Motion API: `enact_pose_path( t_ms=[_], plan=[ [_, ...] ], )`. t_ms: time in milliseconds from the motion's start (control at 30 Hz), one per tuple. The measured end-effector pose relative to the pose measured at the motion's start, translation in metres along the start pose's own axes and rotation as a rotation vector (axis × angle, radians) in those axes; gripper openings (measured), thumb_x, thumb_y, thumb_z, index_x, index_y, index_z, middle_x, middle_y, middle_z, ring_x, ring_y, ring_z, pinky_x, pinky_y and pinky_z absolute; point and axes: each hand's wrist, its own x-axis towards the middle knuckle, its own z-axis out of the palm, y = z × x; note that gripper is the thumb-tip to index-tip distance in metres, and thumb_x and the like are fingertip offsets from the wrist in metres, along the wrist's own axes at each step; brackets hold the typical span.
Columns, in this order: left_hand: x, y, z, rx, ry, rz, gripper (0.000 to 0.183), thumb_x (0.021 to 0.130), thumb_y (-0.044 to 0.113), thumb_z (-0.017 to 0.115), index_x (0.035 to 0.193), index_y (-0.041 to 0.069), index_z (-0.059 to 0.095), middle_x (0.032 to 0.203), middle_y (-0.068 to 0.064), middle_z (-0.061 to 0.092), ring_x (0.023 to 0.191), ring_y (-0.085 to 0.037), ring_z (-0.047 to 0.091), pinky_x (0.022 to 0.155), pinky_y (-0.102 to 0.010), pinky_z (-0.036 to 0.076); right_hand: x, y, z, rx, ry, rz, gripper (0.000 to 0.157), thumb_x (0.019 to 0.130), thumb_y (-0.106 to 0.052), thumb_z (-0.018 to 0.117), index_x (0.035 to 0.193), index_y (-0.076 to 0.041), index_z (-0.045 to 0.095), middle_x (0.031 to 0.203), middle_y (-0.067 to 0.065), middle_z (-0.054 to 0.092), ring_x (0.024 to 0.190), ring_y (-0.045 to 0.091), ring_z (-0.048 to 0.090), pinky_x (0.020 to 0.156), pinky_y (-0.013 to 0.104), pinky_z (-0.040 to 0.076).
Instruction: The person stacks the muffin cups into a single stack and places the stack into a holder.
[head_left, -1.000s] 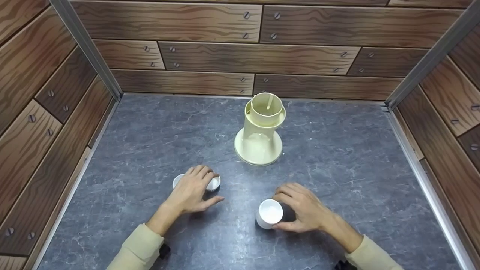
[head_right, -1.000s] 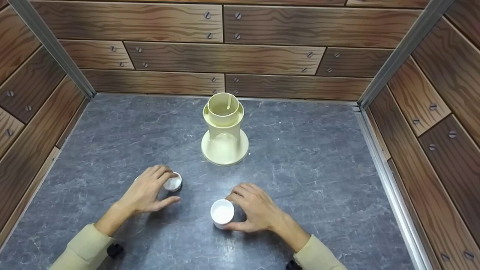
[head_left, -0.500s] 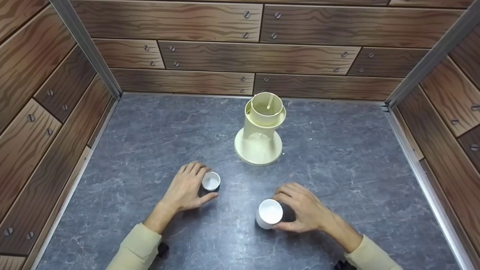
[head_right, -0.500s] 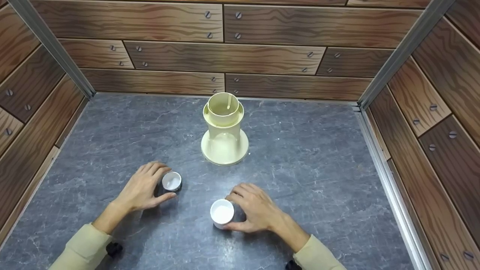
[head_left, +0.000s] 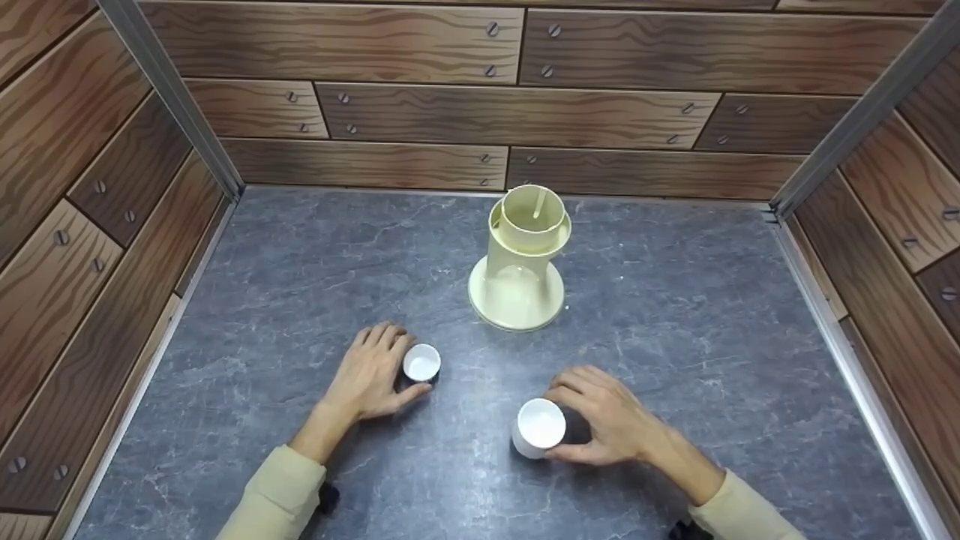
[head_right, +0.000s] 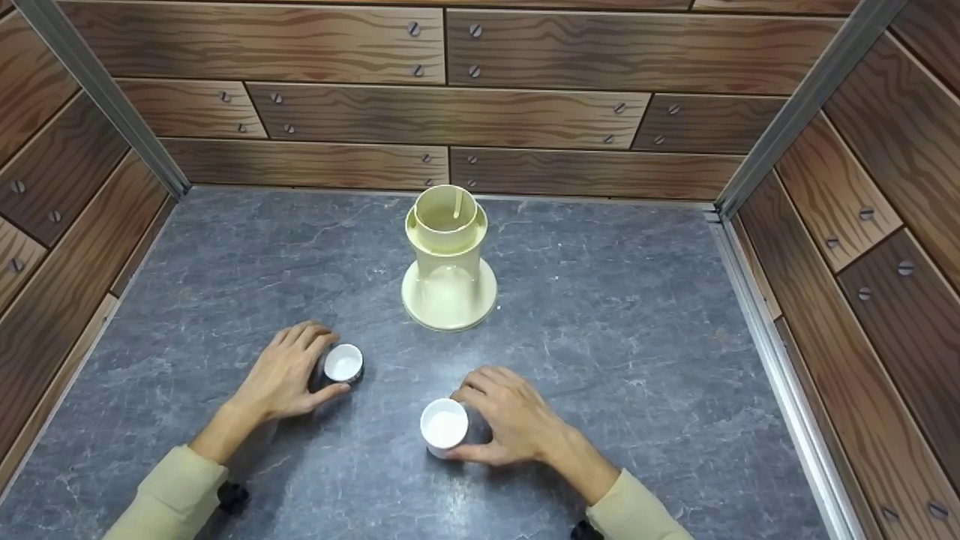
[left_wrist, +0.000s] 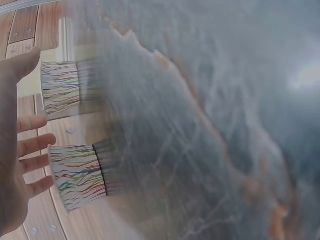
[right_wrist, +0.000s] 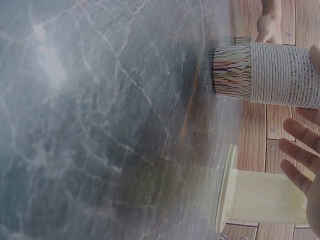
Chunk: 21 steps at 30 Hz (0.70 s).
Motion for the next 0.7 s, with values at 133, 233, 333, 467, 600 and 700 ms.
enact_pose_path(
  t_ms=[133, 233, 333, 467, 600, 700],
  plan=[
    [0.0004, -0.0001, 0.0026, -0.013, -0.007, -0.007, 0.076, 0.084, 0.069, 0.072, 0.128, 0.008, 0.063, 0.129, -0.015, 0.065, 0.129, -0.038, 0.060, 0.110, -0.057, 0.049, 0.0001, -0.0008, -0.0004, -0.001, 0.000, 0.001, 0.060, 0.075, -0.063, 0.086, 0.114, -0.020, 0.072, 0.108, -0.006, 0.069, 0.098, 0.013, 0.064, 0.086, 0.036, 0.055],
    [0.0010, 0.0001, 0.0047, -0.011, -0.012, -0.009, 0.076, 0.084, 0.069, 0.072, 0.129, 0.009, 0.063, 0.129, -0.014, 0.065, 0.129, -0.038, 0.060, 0.110, -0.055, 0.049, 0.0003, -0.0006, -0.0005, -0.004, 0.002, -0.002, 0.060, 0.075, -0.063, 0.087, 0.113, -0.020, 0.072, 0.108, -0.006, 0.069, 0.099, 0.014, 0.064, 0.087, 0.037, 0.055],
    [0.0016, 0.0003, 0.0067, -0.003, -0.010, -0.007, 0.075, 0.084, 0.069, 0.071, 0.129, 0.009, 0.064, 0.129, -0.013, 0.065, 0.128, -0.037, 0.061, 0.110, -0.055, 0.049, 0.0003, -0.0001, -0.0004, -0.006, 0.004, -0.006, 0.061, 0.074, -0.063, 0.087, 0.114, -0.020, 0.072, 0.108, -0.006, 0.069, 0.099, 0.014, 0.064, 0.087, 0.037, 0.056],
    [0.0020, 0.0004, 0.0085, 0.005, -0.009, -0.002, 0.075, 0.084, 0.069, 0.071, 0.129, 0.009, 0.064, 0.128, -0.013, 0.066, 0.127, -0.036, 0.062, 0.110, -0.054, 0.050, -0.0001, 0.0004, -0.0001, -0.009, 0.005, -0.010, 0.061, 0.074, -0.063, 0.087, 0.114, -0.019, 0.072, 0.108, -0.005, 0.069, 0.099, 0.014, 0.065, 0.087, 0.036, 0.055],
    [0.0023, 0.0002, 0.0095, 0.008, -0.006, 0.003, 0.075, 0.084, 0.069, 0.072, 0.128, 0.008, 0.064, 0.128, -0.013, 0.066, 0.126, -0.036, 0.062, 0.109, -0.053, 0.050, -0.0002, 0.0006, -0.0001, -0.011, 0.007, -0.013, 0.061, 0.074, -0.063, 0.088, 0.114, -0.019, 0.072, 0.108, -0.005, 0.070, 0.099, 0.015, 0.065, 0.087, 0.036, 0.056],
    [0.0028, 0.0000, 0.0098, 0.009, -0.002, 0.005, 0.075, 0.084, 0.069, 0.072, 0.127, 0.008, 0.064, 0.127, -0.013, 0.066, 0.125, -0.036, 0.062, 0.108, -0.054, 0.051, 0.0000, 0.0009, -0.0004, -0.010, 0.009, -0.016, 0.061, 0.074, -0.063, 0.087, 0.114, -0.019, 0.072, 0.108, -0.004, 0.070, 0.100, 0.015, 0.065, 0.087, 0.036, 0.056]
  ],
)
